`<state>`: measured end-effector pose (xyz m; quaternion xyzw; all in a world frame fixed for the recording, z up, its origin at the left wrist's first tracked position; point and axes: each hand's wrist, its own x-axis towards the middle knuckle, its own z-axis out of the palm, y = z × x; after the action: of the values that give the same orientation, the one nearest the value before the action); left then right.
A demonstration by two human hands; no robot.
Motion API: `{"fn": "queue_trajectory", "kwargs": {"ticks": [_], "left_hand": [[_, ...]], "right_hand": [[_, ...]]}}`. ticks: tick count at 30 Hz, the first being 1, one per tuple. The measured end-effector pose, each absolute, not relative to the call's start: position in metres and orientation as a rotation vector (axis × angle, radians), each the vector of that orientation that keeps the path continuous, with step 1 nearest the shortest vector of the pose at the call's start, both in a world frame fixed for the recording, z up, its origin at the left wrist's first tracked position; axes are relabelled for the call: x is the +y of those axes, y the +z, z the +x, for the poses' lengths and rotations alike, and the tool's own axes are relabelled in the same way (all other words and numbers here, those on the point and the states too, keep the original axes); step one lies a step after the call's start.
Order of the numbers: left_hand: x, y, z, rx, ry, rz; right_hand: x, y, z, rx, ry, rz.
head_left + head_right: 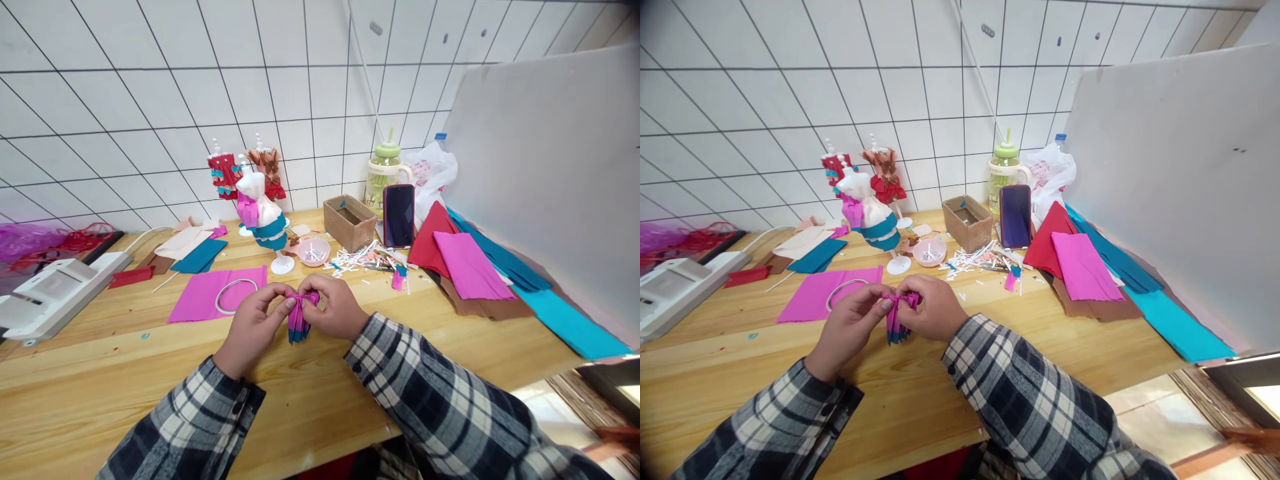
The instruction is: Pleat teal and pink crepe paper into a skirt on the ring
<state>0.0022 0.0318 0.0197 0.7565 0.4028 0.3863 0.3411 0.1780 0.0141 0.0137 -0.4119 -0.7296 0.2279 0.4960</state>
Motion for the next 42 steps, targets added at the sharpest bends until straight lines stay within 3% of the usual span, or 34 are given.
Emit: {"fn": "queue_trajectory", "kwargs": {"ticks": [15,25,37,42], "left_hand": [[0.033,0.019,0.006,0.821,0.772,1.586],[0.038,0.014,0.003,0.840,0.812,1.472],[0.036,0.023,0.007,0.994,0.985,1.514],[0.038,0.023,0.008,1.070,1.078,1.598]], "right_hand": [[0.018,0.009,0.182,-1.638,1.019,-0.931],[0.018,0.010,0.179,-1.575,1.066,-0.929],[0.021,0.007,0.179,-1.640,0.745,-1.119],[0.021,0.006,0.177,-1.499,0.832,-1.171]]}}
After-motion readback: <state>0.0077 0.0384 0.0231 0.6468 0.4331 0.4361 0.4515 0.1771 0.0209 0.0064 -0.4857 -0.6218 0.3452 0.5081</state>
